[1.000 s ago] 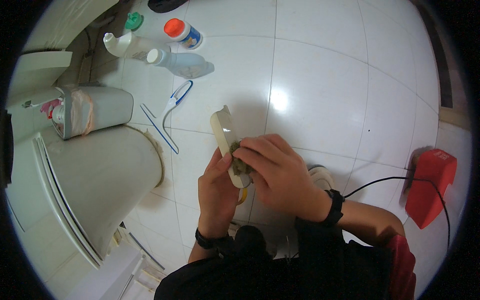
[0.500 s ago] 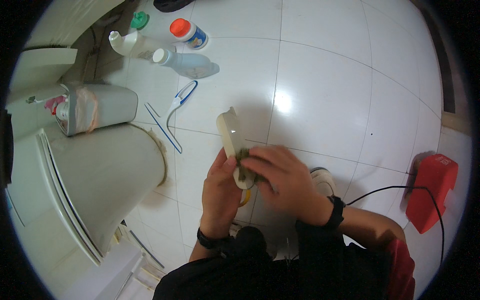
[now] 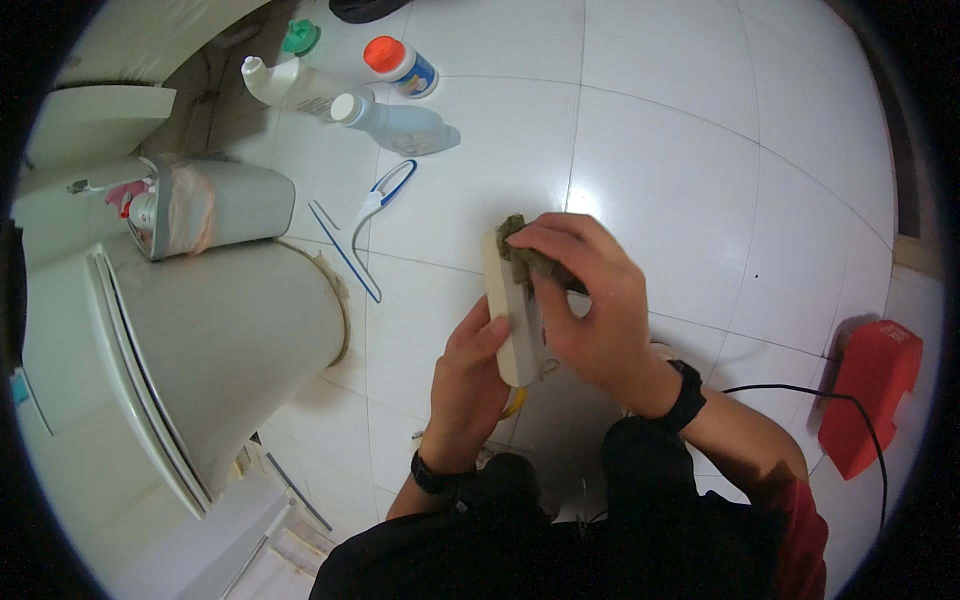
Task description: The person wipes a power strip and its attached yellow cable with a cloth while crouching in a bathroom.
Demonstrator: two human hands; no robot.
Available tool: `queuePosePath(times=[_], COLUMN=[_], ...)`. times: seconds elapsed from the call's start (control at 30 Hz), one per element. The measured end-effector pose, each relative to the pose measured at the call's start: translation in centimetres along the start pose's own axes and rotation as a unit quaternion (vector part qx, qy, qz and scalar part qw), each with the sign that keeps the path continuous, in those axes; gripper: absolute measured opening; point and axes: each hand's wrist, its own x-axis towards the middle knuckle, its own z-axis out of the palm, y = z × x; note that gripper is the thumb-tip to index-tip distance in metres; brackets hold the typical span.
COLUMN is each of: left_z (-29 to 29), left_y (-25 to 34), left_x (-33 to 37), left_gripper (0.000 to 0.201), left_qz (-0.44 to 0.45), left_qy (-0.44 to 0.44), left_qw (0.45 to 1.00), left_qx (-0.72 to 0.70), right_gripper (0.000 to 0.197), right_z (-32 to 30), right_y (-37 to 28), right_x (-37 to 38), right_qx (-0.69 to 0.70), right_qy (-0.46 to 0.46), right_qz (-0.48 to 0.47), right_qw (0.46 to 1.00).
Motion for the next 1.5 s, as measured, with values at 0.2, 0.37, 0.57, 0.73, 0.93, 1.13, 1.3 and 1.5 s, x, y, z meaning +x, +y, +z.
queuePosePath(times=[0.2,0.37,0.57,0.73,0.93,1.13,1.3,1.5], left_z=[0.4,0.8,-0.3,-0.4,-0.6,-0.7,0.0,-1.1], left_y=[1.5,1.5,2.2,3.3,2.4,-1.0,-0.2,-0.1], left_x=[-0.6,-0.6,-0.8,-1.0,0.0,1.0,0.3,0.2], left_gripper=[0.055,0.062,0.068,0.067,0.064,0.072,0.088,0.084], left_qz=[0.038,0.059,0.070,0.036,0.054,0.258,0.283,0.279], left_qy=[0.035,0.044,-0.028,-0.033,0.015,0.153,0.149,0.109], left_qw=[0.999,0.996,0.994,0.996,0.983,0.908,0.920,0.902], left_qx=[0.011,0.042,0.074,0.069,0.175,0.291,0.225,0.312], right_gripper=[0.044,0.039,0.039,0.036,0.033,0.030,0.027,0.029], right_z=[0.9,2.0,0.2,-1.6,-1.0,2.5,4.4,3.3], right_y=[-1.3,-0.3,0.3,-0.5,0.1,0.0,0.0,-1.0], right_x=[-4.0,-2.8,1.4,2.2,1.1,-1.8,-5.9,-3.3], right_qx=[0.046,0.063,0.355,0.464,0.471,0.356,0.326,0.424], right_qy=[-0.069,-0.036,-0.022,-0.072,-0.033,-0.018,-0.055,-0.048], right_qz=[0.023,0.061,0.350,0.375,0.355,0.326,0.346,0.398], right_qw=[0.996,0.996,0.866,0.799,0.807,0.875,0.878,0.812])
